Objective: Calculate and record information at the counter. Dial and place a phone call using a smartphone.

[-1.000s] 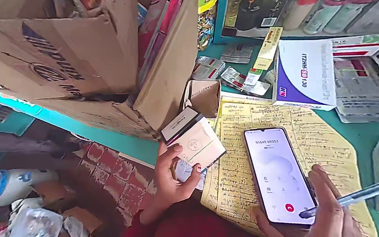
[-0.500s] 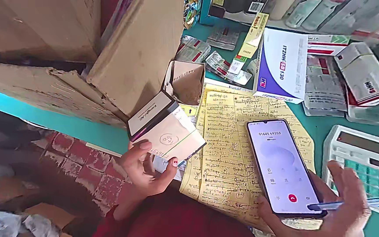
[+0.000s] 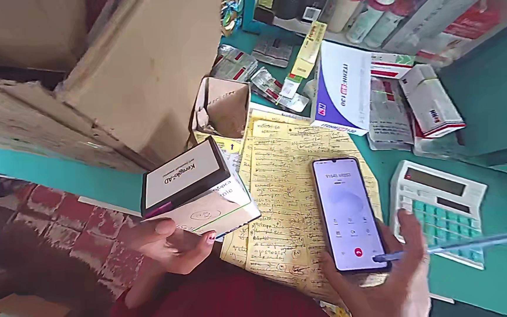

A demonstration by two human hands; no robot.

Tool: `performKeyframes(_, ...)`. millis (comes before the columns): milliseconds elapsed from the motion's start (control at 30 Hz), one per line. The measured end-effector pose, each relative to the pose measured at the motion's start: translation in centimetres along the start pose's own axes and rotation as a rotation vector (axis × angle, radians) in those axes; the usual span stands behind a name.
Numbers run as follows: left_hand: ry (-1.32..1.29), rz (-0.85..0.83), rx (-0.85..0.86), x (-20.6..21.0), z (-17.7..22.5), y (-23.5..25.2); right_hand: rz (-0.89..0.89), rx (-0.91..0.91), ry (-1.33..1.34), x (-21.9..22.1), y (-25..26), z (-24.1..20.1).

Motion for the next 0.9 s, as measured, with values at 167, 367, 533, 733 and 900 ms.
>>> performKeyframes(167, -0.041, -0.328, -0.233, 0.3, -1.0, 2.2, -0.067, 0.08, -0.157, -0.2, 0.4, -0.4)
performKeyframes(367, 0.288, -0.262, -0.272, 0.6, -0.6, 3.1, -0.02, 0.059, -0.163, -0.4, 0.9, -0.3)
performKeyframes(533, 0.642, -0.041, -0.155, -0.1, 1.6, 2.0, 0.107, -0.098, 0.029, -0.8, 0.0, 0.0)
performKeyframes(733, -0.102, -0.477, -0.081, 1.4, 4.9, 1.9, -0.006, -0.478, 0.539, -0.1, 0.3, -3.9)
performKeyframes(900, -0.834, 0.274, -0.109, 6.5, 3.8, -6.5, -0.232, -0.763, 0.72, 2.8, -0.7, -8.7)
Point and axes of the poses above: each hand's wrist, its own y-axis towards the middle knuckle, its own x-axis out of the palm, z = x × y, the point moved 5 cm from there along y, towards the middle knuckle, and after that the axes turned 5 degrees about -z, right-handed, at the moved point
